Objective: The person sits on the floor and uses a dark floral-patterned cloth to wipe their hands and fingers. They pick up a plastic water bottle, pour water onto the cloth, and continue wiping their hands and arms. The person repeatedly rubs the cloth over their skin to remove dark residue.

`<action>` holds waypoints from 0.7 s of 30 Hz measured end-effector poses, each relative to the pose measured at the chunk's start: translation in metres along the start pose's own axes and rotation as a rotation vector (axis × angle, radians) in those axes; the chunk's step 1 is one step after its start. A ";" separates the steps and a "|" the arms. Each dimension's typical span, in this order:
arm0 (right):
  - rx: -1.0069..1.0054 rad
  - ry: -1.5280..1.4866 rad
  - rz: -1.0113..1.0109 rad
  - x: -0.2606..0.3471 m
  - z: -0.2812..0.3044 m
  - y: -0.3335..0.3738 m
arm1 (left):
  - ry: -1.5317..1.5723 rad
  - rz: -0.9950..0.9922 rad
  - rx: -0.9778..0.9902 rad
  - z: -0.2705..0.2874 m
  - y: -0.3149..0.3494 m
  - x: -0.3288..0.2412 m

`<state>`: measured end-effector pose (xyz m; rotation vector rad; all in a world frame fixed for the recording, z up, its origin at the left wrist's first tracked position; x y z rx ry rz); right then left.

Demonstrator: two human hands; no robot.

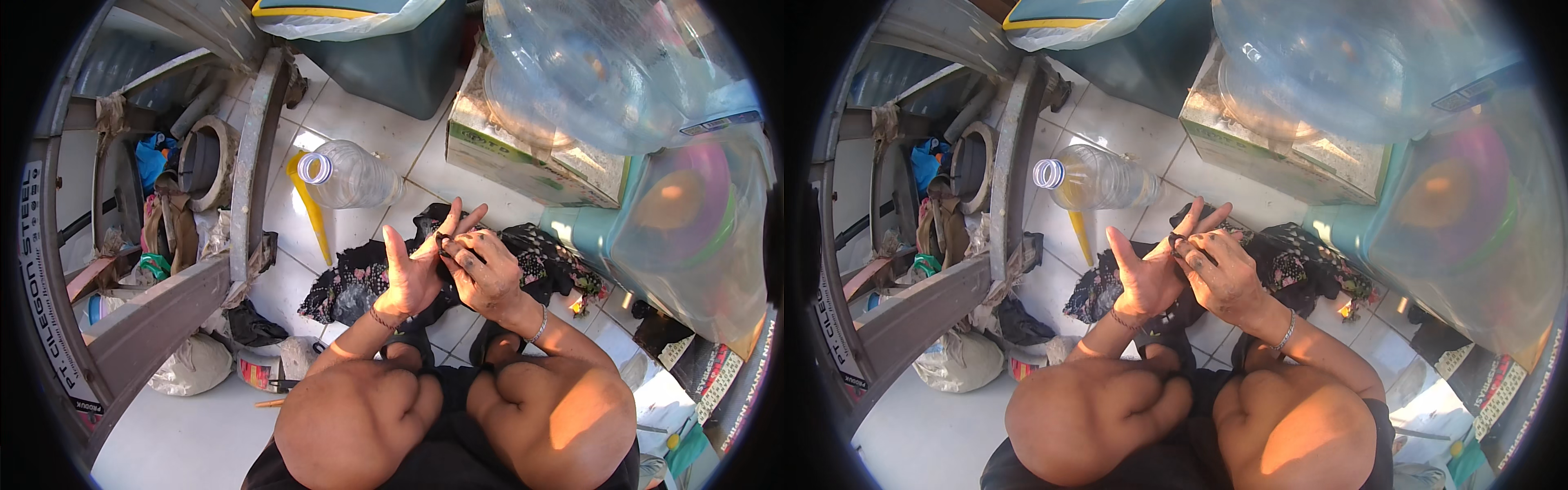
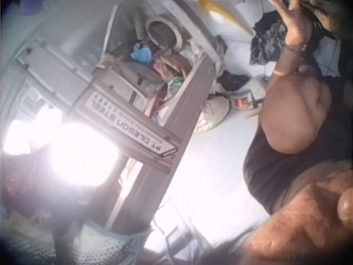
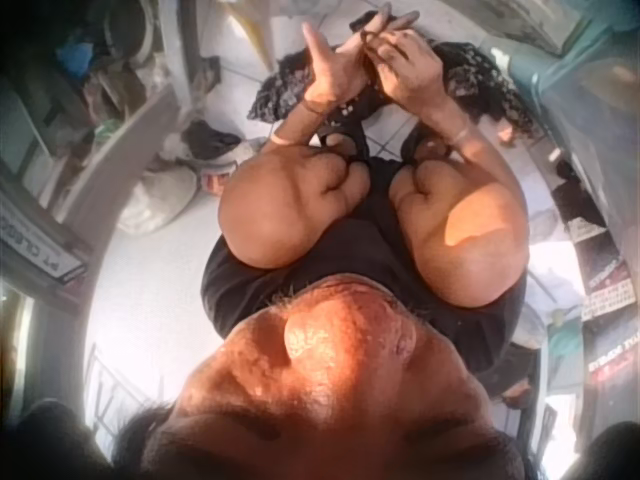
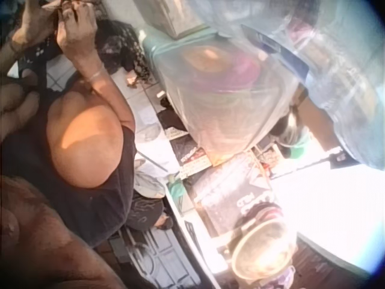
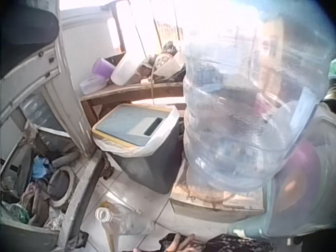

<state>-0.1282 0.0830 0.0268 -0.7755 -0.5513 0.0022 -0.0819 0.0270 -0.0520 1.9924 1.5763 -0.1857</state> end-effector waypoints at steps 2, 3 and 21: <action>-0.001 0.001 0.031 0.003 -0.001 0.002 | 0.073 -0.002 0.045 -0.003 -0.002 -0.003; -0.007 -0.006 0.054 0.007 -0.002 0.003 | 0.116 -0.010 0.081 -0.005 -0.002 -0.004; -0.042 -0.067 -0.074 -0.006 -0.004 -0.012 | -0.010 -0.017 -0.018 -0.006 -0.008 -0.007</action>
Point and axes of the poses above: each hand's wrist, its own y-axis away from the middle knuckle, its own z-axis out of the back of the hand, x = y × z, the point moved 9 cm from there along -y, towards the middle knuckle, and after that the axes turned 15 degrees about z, right-handed, at the moved point
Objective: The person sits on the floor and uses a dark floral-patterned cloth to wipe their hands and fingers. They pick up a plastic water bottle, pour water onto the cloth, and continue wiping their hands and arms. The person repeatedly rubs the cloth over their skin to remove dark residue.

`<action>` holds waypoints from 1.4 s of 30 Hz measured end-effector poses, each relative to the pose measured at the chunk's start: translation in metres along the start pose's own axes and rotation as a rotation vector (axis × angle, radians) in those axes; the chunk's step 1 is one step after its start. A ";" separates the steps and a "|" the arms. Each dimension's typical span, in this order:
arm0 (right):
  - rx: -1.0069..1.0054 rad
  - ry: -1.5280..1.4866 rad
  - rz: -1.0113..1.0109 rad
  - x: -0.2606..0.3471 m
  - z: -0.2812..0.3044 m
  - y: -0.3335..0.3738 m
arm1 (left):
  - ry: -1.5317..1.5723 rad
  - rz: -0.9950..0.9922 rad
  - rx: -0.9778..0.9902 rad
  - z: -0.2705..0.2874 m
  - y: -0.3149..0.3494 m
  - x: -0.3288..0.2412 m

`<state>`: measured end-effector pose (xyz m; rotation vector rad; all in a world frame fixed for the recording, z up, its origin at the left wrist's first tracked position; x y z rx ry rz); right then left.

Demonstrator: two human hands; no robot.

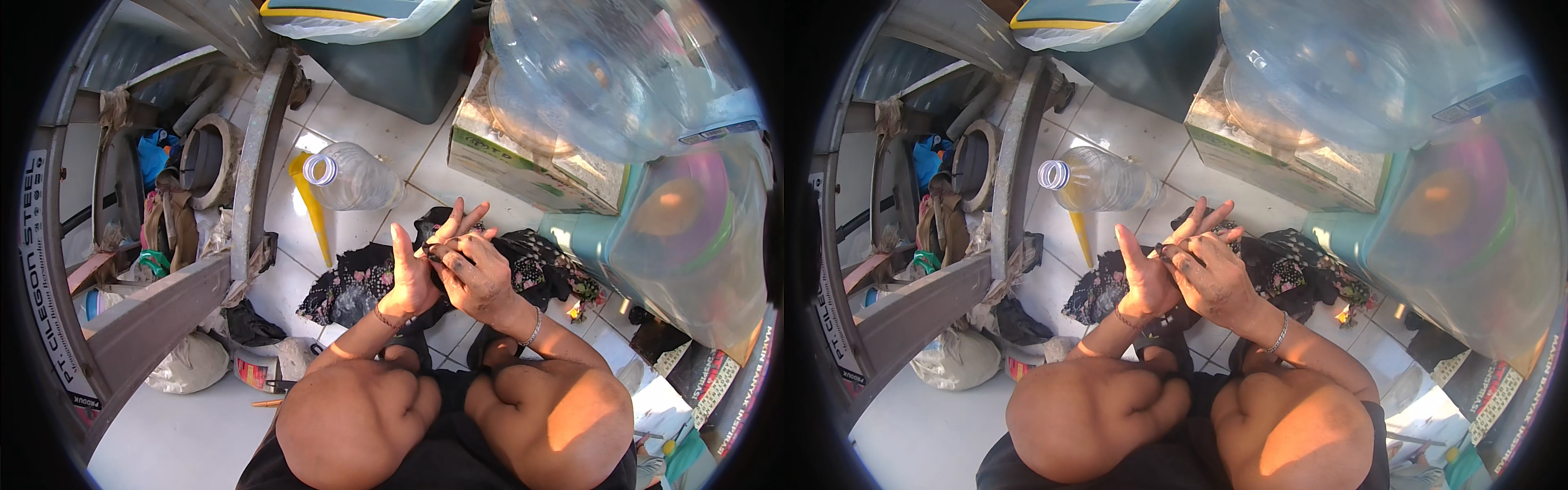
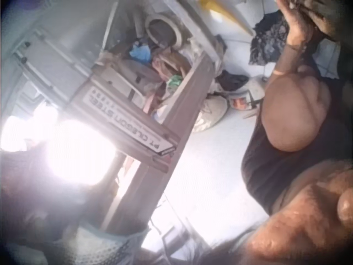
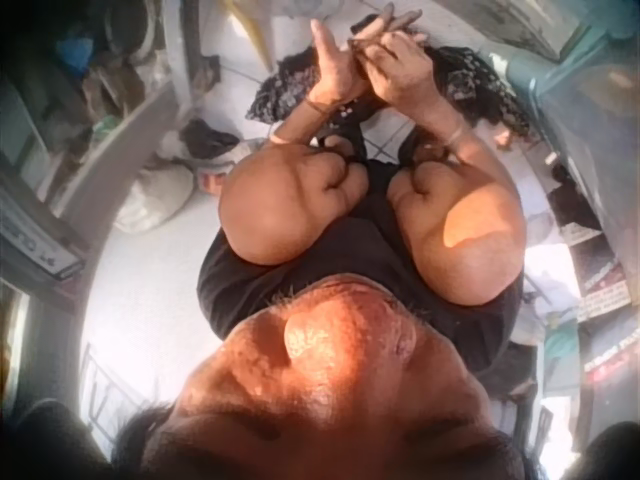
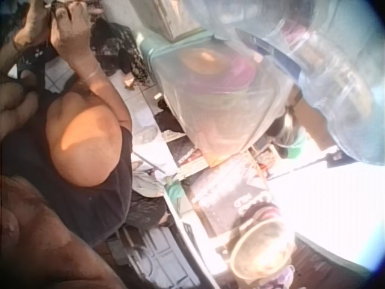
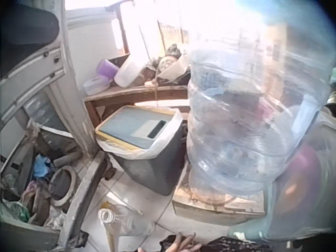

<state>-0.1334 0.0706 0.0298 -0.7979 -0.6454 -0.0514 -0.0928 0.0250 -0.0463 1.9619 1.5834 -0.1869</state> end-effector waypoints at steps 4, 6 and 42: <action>-0.026 -0.011 -0.076 -0.025 0.006 -0.003 | -0.019 -0.045 -0.045 0.005 0.003 0.002; 0.025 -0.094 -0.047 0.002 -0.007 0.007 | 0.050 -0.055 0.044 0.005 0.004 -0.002; -0.130 0.103 -0.180 -0.030 0.015 0.002 | 0.367 0.029 0.122 -0.008 0.007 0.002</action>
Point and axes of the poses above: each hand's wrist, its own y-axis away from the middle knuckle, its own z-axis out of the back of the hand, x = y × z, the point moved 9 cm from there along -y, towards the middle knuckle, and after that the axes turned 15 degrees about z, right-handed, at the moved point
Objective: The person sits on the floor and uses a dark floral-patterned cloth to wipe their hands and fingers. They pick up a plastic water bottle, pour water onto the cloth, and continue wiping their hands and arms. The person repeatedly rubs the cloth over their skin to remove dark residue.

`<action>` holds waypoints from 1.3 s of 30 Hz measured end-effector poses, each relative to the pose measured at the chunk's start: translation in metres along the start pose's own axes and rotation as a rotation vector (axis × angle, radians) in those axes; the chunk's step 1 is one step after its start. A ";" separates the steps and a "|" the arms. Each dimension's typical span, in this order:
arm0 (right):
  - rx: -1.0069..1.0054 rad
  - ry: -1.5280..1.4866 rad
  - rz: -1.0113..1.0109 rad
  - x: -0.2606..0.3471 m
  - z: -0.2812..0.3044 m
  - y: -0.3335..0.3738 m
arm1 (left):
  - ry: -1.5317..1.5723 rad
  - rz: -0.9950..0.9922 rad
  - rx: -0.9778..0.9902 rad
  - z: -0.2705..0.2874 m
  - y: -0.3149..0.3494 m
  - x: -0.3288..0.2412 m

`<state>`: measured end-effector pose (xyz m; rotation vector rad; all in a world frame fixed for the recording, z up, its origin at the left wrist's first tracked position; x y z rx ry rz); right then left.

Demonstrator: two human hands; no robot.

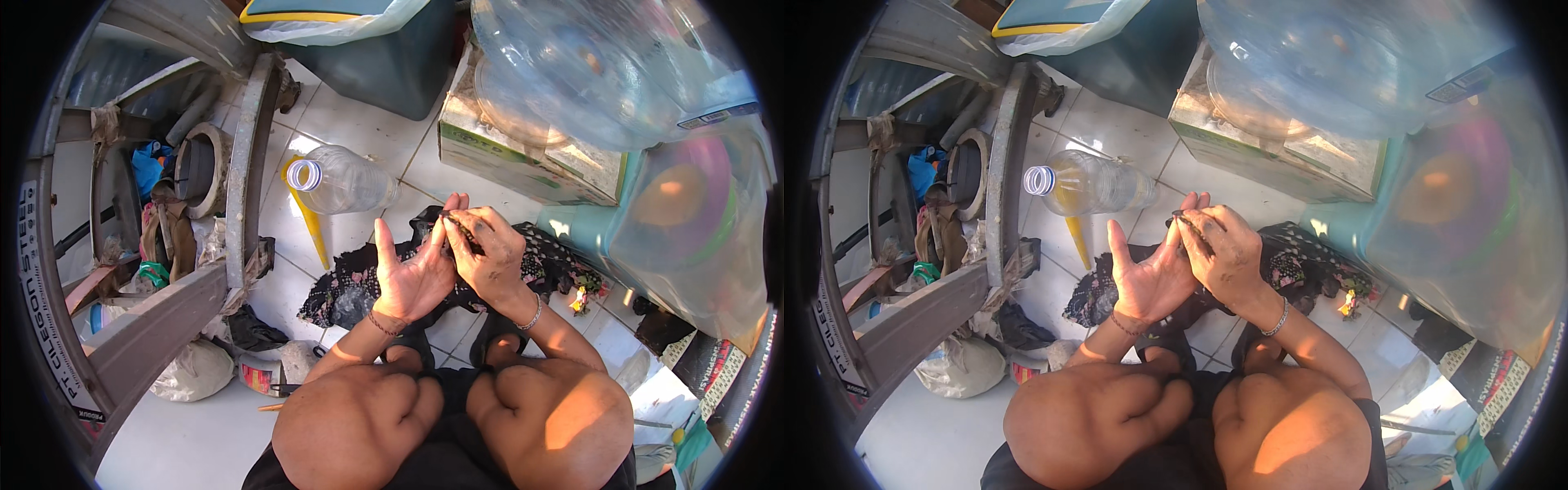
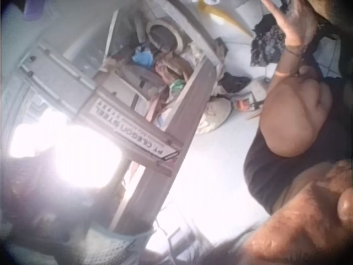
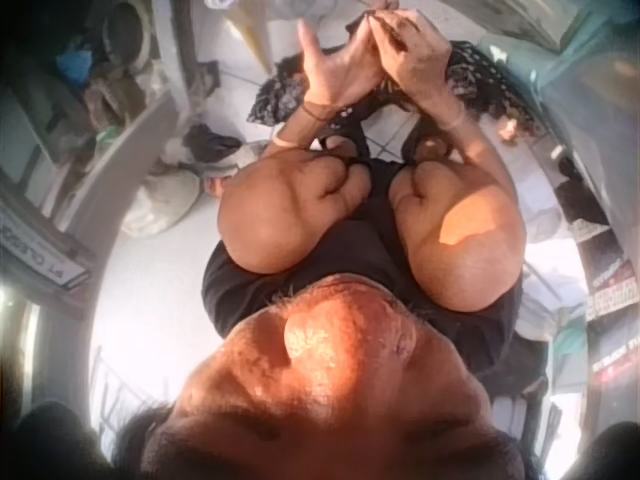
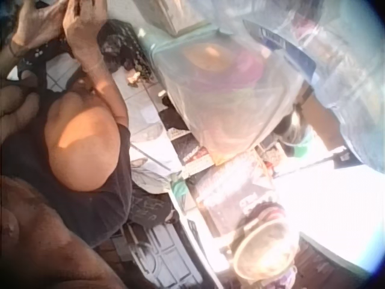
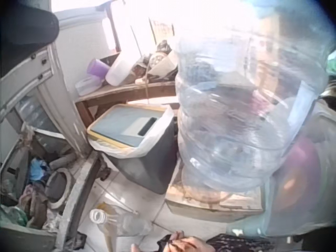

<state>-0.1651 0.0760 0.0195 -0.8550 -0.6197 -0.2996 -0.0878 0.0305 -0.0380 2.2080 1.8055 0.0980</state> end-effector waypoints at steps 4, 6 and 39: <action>-0.045 -0.059 -0.264 -0.031 0.005 -0.006 | -0.060 0.062 0.041 -0.003 -0.003 0.010; -0.040 -0.105 -0.214 -0.011 -0.001 0.003 | 0.005 0.006 -0.009 0.002 -0.001 0.001; -0.070 0.010 -0.194 -0.038 -0.004 0.010 | -0.170 0.063 -0.064 0.004 -0.003 0.012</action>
Point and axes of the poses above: each hand's wrist, its own y-axis away from the middle knuckle, its own z-axis out of the back of the hand, x = y × z, the point moved 9 cm from there along -y, towards the middle knuckle, and after that the axes turned 15 degrees about z, right-handed, at the moved point
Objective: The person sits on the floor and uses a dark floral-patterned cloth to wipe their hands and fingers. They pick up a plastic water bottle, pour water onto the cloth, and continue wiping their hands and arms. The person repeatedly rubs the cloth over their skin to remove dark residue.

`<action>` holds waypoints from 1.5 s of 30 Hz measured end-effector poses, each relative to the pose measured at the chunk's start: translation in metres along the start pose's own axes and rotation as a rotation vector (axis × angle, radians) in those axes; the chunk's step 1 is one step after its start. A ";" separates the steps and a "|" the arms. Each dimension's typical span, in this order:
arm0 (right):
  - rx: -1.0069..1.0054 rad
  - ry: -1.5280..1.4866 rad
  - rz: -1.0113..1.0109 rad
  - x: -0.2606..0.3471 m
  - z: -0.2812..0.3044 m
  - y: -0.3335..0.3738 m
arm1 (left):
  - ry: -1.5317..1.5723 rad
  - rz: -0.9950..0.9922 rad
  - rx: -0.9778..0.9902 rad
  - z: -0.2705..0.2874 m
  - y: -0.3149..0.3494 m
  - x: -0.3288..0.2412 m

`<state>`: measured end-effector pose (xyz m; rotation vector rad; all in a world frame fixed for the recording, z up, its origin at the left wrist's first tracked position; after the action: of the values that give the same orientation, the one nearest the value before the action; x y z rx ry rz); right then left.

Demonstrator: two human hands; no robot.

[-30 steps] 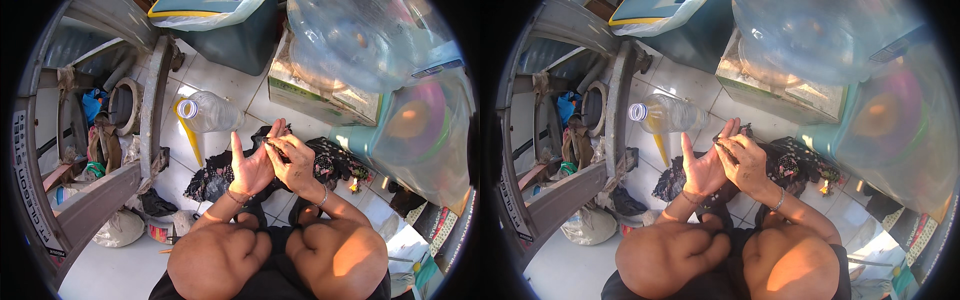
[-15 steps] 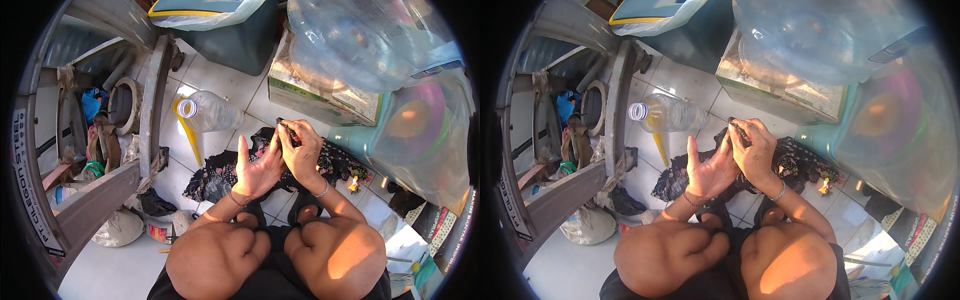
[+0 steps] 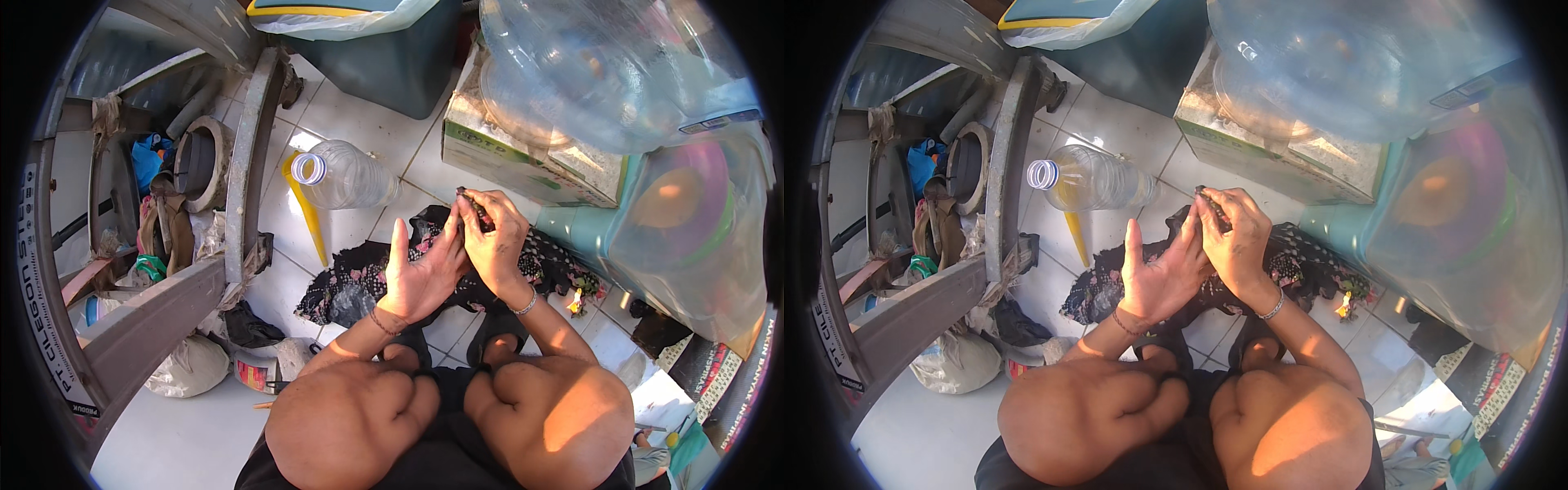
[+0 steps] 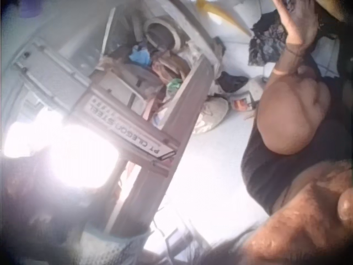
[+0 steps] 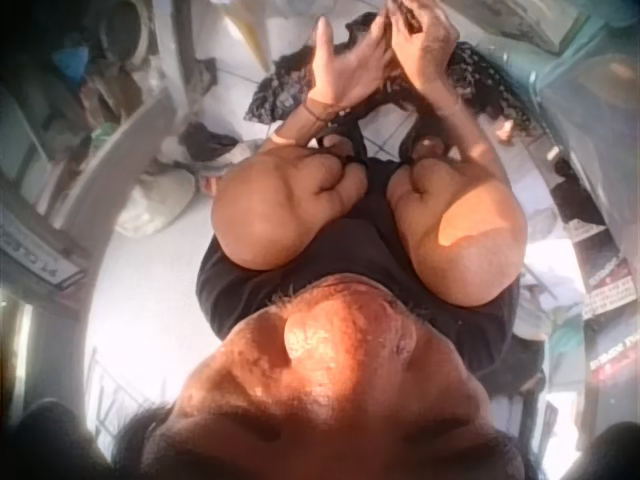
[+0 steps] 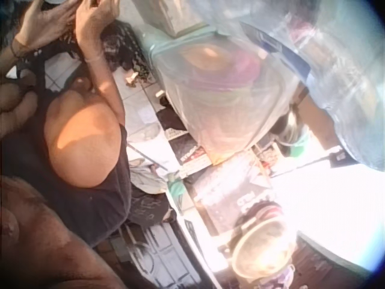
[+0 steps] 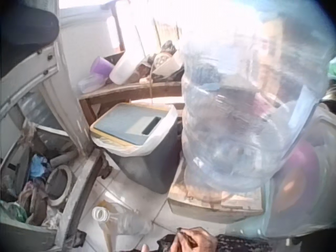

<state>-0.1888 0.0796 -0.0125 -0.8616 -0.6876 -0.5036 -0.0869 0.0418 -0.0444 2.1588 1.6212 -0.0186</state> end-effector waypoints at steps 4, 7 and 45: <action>0.028 -0.148 -0.130 0.009 0.000 0.003 | -0.459 -0.112 -0.126 0.014 0.008 0.001; 0.020 -0.114 0.127 0.031 0.004 0.009 | -0.890 -0.279 -0.211 0.012 0.014 -0.018; 0.129 -0.165 0.031 0.023 0.024 -0.006 | -2.350 -0.469 -0.835 -0.013 0.027 -0.036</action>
<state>-0.1856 0.0932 0.0186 -0.7970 -0.8476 -0.3581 -0.0766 0.0077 -0.0137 0.1143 0.2555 -1.1603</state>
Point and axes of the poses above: each hand's wrist, its own y-axis away from the middle knuckle, its own z-axis out of the back of the hand, x = y × z, the point moved 9 cm from there along -y, towards the middle knuckle, and after that the axes turned 15 degrees about z, right-handed, at the moved point
